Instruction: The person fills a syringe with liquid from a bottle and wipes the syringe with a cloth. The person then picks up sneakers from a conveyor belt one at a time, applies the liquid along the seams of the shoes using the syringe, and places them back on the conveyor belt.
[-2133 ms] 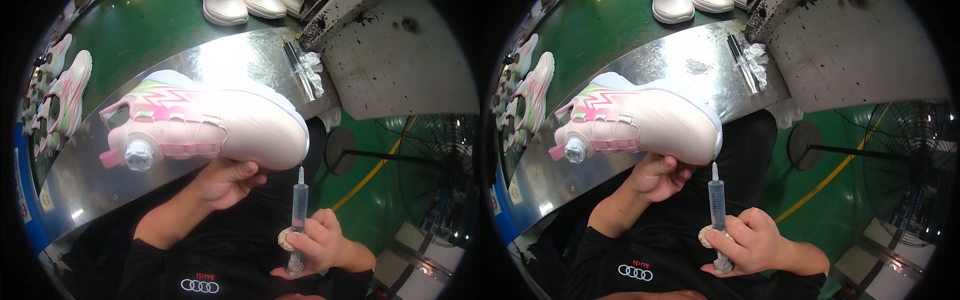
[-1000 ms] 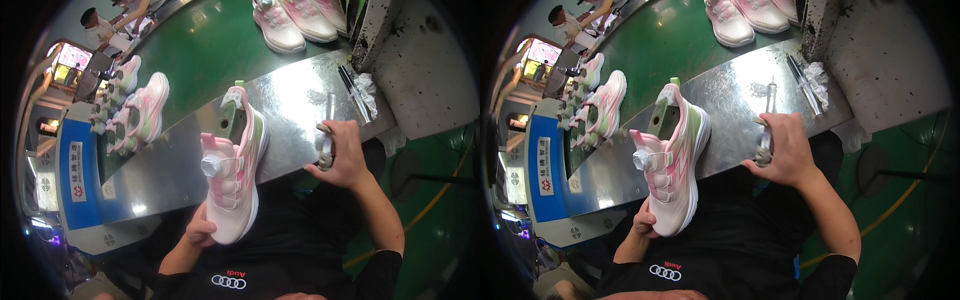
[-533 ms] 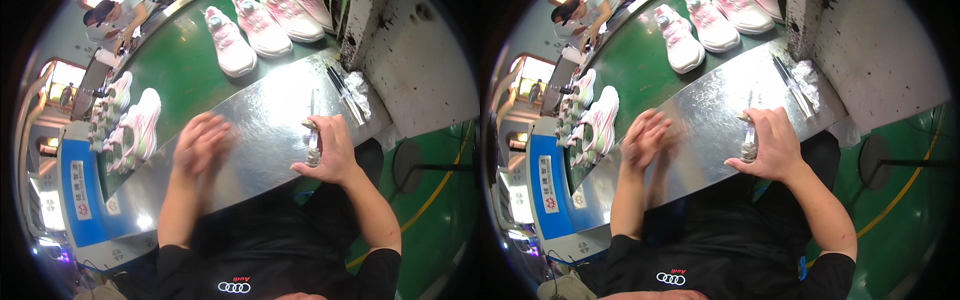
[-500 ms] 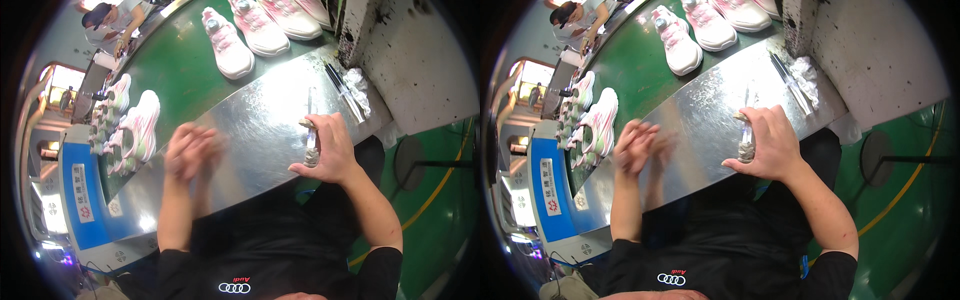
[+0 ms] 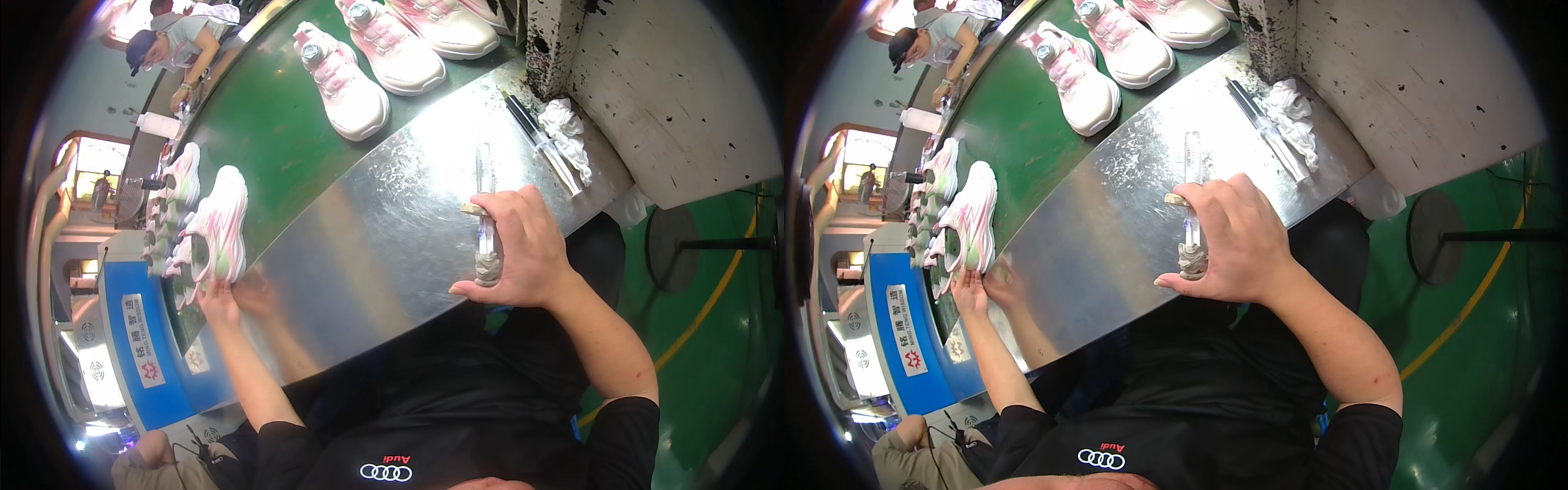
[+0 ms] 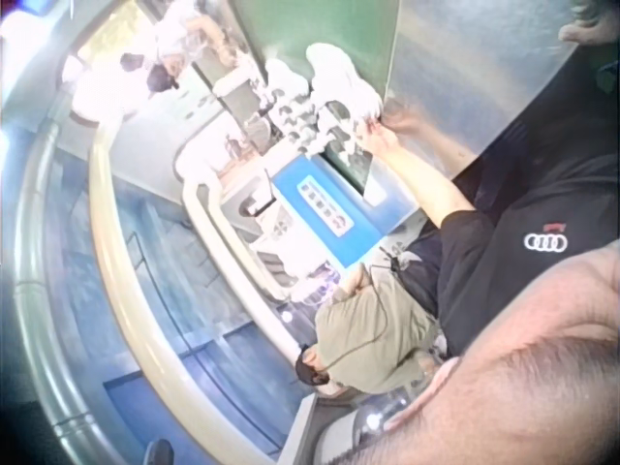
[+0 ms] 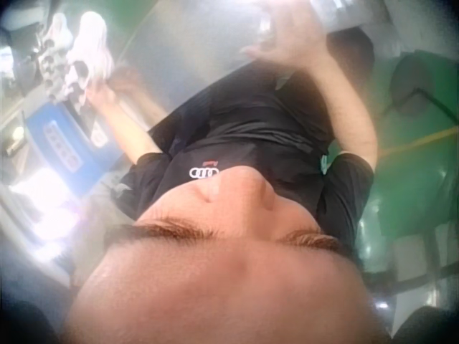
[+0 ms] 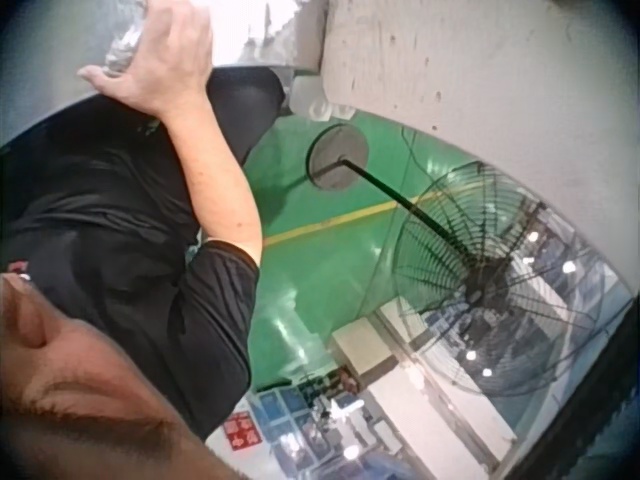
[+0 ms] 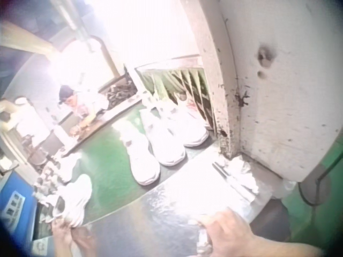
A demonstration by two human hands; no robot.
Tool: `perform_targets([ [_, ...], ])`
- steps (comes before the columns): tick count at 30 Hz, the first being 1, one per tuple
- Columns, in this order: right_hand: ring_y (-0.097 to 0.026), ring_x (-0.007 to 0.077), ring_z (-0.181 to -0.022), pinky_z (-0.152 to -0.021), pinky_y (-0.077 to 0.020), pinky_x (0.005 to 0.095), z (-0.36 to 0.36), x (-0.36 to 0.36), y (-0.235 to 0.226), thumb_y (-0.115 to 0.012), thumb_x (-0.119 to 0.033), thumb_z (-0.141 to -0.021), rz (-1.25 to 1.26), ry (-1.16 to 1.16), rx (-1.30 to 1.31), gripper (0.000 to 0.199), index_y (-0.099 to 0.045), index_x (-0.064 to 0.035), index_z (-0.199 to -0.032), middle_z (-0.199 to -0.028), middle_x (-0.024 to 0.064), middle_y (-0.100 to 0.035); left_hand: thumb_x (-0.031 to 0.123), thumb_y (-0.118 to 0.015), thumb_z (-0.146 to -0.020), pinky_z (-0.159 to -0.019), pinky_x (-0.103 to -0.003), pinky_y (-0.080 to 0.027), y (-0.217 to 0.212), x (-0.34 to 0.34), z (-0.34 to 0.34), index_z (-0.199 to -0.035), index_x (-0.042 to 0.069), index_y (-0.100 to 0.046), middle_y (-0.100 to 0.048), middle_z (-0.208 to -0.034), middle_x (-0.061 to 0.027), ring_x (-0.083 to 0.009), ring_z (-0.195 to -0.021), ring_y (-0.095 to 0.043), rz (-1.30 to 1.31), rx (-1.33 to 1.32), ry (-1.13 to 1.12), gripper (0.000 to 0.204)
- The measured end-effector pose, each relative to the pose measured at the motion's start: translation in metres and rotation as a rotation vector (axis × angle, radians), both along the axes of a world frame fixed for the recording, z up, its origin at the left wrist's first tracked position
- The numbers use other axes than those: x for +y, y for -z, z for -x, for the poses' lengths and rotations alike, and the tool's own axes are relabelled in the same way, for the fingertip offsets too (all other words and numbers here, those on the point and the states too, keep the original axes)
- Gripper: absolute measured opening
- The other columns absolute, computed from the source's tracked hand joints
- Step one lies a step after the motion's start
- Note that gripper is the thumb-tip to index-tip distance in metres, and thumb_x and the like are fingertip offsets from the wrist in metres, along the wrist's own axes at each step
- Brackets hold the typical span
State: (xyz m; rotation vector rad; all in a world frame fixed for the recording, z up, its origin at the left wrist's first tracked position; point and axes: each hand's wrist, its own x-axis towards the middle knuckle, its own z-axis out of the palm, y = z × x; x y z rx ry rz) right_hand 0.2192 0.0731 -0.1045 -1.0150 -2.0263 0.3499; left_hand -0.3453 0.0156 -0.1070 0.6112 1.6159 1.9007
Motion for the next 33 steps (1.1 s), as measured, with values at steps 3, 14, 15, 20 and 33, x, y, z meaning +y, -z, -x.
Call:
perform_targets([
  [3, -0.046, 0.0255, -0.080, -0.074, -0.0416, 0.0365, 0.003, 0.001, 0.001, -0.077, -0.050, -0.055, -0.008, 0.001, 0.013, 0.078, -0.048, -0.0095, -0.115, -0.090, 0.0063, -0.051, -0.005, -0.061, -0.079, -0.076, -0.028, -0.044, 0.004, 0.007, 0.002, -0.117, 0.009, -0.046, -0.055, -0.103, -0.0073, -0.0178, -0.091, -0.055, 0.079, 0.113, 0.001, 0.043],
  [14, -0.046, 0.0276, -0.083, -0.075, -0.0421, 0.0369, 0.004, 0.000, -0.002, -0.077, -0.050, -0.055, -0.013, 0.005, -0.067, 0.079, -0.048, -0.0074, -0.115, -0.095, 0.0094, -0.051, -0.003, -0.067, -0.076, -0.085, -0.029, -0.050, -0.017, 0.070, -0.048, -0.124, -0.004, -0.045, -0.058, -0.114, -0.0128, -0.0196, -0.097, -0.060, 0.147, 0.514, 0.166, 0.052],
  [15, -0.046, 0.0278, -0.084, -0.075, -0.0420, 0.0369, 0.004, 0.000, -0.001, -0.077, -0.049, -0.055, -0.008, 0.011, -0.071, 0.079, -0.048, -0.0070, -0.115, -0.095, 0.0097, -0.051, -0.001, -0.069, -0.075, -0.084, -0.030, -0.049, -0.025, 0.068, -0.054, -0.124, -0.005, -0.045, -0.059, -0.112, -0.0126, -0.0194, -0.096, -0.061, 0.202, 0.493, 0.165, 0.054],
  [20, -0.046, 0.0296, -0.084, -0.076, -0.0416, 0.0385, 0.007, -0.001, 0.001, -0.078, -0.048, -0.055, -0.024, -0.027, -0.111, 0.080, -0.047, -0.0054, -0.116, -0.097, 0.0111, -0.051, 0.002, -0.070, -0.073, -0.080, -0.029, -0.049, -0.040, 0.006, -0.060, -0.127, 0.001, -0.044, -0.057, -0.113, -0.0084, -0.0172, -0.094, -0.060, 0.256, 0.524, 0.182, 0.060],
  [33, -0.048, 0.0245, -0.099, -0.088, -0.0382, 0.0341, -0.009, -0.014, -0.004, -0.079, -0.042, -0.059, 0.428, -0.204, 0.186, 0.089, -0.038, 0.0011, -0.125, -0.109, 0.0124, -0.046, 0.012, -0.076, -0.064, -0.096, -0.040, -0.042, -0.047, -0.093, -0.191, -0.137, 0.005, -0.025, -0.043, -0.126, -0.0154, -0.0292, -0.117, -0.047, 0.142, 0.229, 0.556, 0.089],
])
